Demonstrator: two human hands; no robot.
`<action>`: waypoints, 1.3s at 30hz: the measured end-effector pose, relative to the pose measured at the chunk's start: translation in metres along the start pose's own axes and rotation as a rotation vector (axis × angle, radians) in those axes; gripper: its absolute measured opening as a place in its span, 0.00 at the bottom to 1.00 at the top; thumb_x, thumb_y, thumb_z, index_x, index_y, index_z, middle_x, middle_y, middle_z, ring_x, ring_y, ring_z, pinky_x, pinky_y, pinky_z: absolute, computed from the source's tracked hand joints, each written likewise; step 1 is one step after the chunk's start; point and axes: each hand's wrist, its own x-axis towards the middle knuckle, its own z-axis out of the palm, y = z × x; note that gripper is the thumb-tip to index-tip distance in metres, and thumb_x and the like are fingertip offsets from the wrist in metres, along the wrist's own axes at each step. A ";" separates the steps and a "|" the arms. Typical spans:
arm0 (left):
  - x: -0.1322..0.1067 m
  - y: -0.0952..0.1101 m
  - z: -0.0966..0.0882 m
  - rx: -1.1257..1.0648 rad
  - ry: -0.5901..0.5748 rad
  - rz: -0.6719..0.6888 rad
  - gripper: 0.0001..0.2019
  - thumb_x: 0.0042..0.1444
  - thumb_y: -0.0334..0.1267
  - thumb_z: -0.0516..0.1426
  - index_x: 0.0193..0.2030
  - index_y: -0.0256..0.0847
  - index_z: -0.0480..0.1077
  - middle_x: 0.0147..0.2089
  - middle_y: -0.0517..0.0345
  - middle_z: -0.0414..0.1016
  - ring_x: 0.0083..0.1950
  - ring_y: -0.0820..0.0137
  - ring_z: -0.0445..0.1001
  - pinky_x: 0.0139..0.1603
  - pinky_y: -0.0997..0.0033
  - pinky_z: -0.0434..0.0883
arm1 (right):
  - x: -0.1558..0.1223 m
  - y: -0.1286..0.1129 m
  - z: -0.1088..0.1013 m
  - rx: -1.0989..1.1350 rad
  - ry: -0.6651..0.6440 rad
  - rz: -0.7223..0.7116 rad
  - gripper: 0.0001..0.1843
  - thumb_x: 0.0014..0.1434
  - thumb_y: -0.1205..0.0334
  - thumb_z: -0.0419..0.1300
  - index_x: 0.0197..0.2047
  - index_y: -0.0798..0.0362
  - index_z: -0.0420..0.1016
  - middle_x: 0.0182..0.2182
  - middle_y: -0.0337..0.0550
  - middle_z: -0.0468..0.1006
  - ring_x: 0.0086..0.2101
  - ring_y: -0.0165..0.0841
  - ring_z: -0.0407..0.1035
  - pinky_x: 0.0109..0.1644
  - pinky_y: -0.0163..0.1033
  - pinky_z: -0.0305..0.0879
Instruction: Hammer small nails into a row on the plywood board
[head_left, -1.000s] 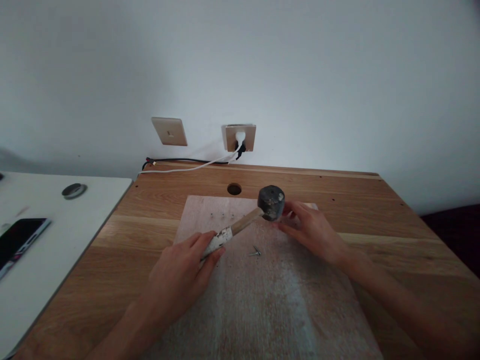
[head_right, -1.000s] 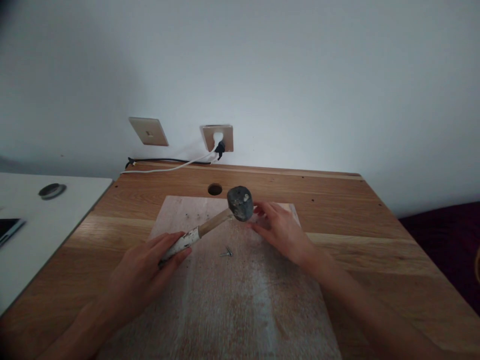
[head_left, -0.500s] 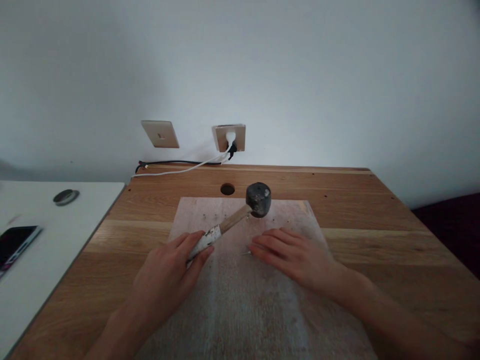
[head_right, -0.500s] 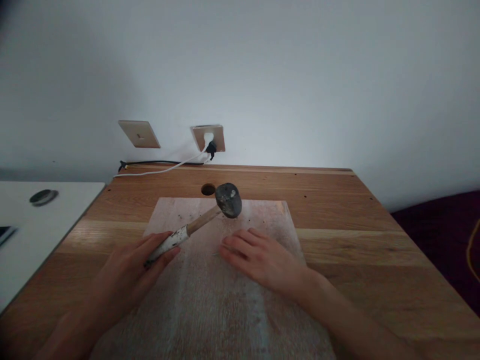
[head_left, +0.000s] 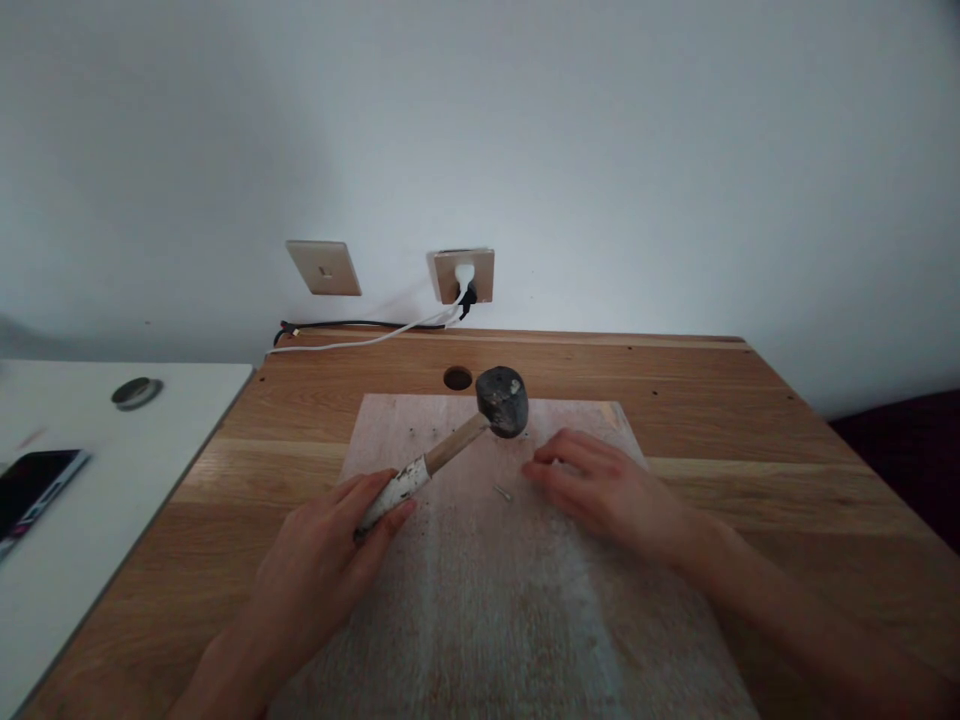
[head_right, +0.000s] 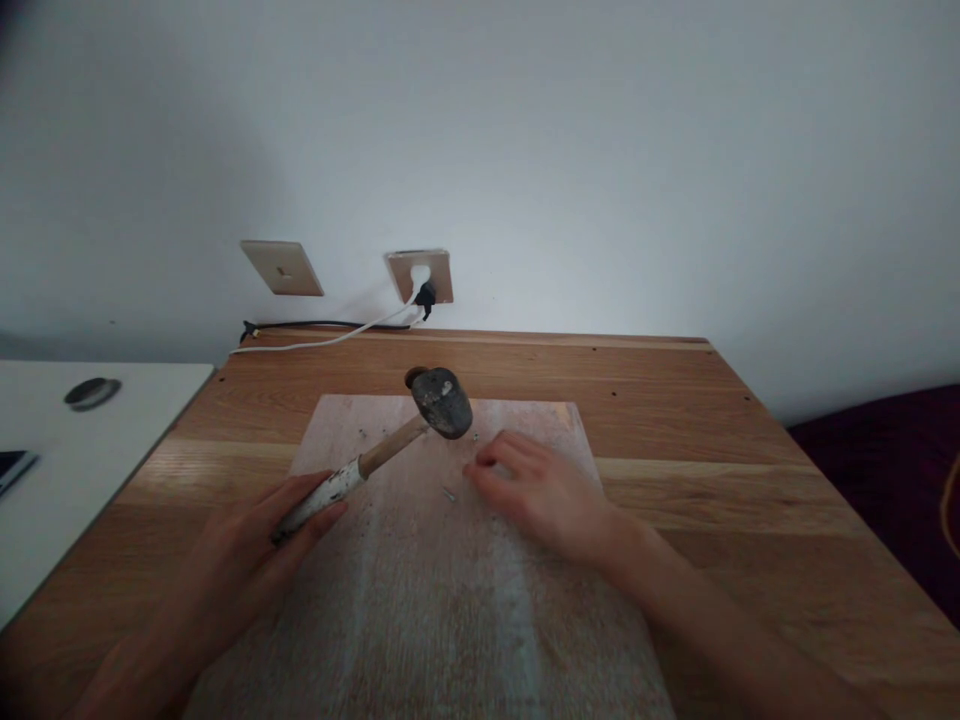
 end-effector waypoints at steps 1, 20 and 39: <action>0.000 0.001 -0.001 -0.012 0.011 0.001 0.21 0.69 0.58 0.51 0.52 0.50 0.79 0.47 0.59 0.85 0.44 0.64 0.85 0.41 0.68 0.79 | -0.003 0.008 0.000 0.035 0.040 0.106 0.13 0.72 0.68 0.55 0.48 0.52 0.81 0.39 0.47 0.83 0.38 0.37 0.78 0.41 0.41 0.77; 0.011 0.022 0.005 -0.004 -0.015 0.076 0.22 0.71 0.56 0.49 0.55 0.48 0.78 0.50 0.55 0.85 0.47 0.63 0.84 0.46 0.66 0.80 | -0.017 0.036 0.012 0.042 0.147 0.377 0.10 0.70 0.55 0.62 0.46 0.51 0.81 0.39 0.49 0.83 0.39 0.42 0.79 0.44 0.48 0.79; 0.019 0.028 0.020 0.104 -0.051 0.099 0.21 0.71 0.54 0.49 0.58 0.50 0.76 0.54 0.54 0.84 0.49 0.58 0.85 0.50 0.56 0.82 | -0.024 -0.017 -0.002 -0.120 0.055 -0.094 0.14 0.73 0.73 0.51 0.53 0.56 0.77 0.44 0.50 0.83 0.43 0.39 0.78 0.46 0.42 0.78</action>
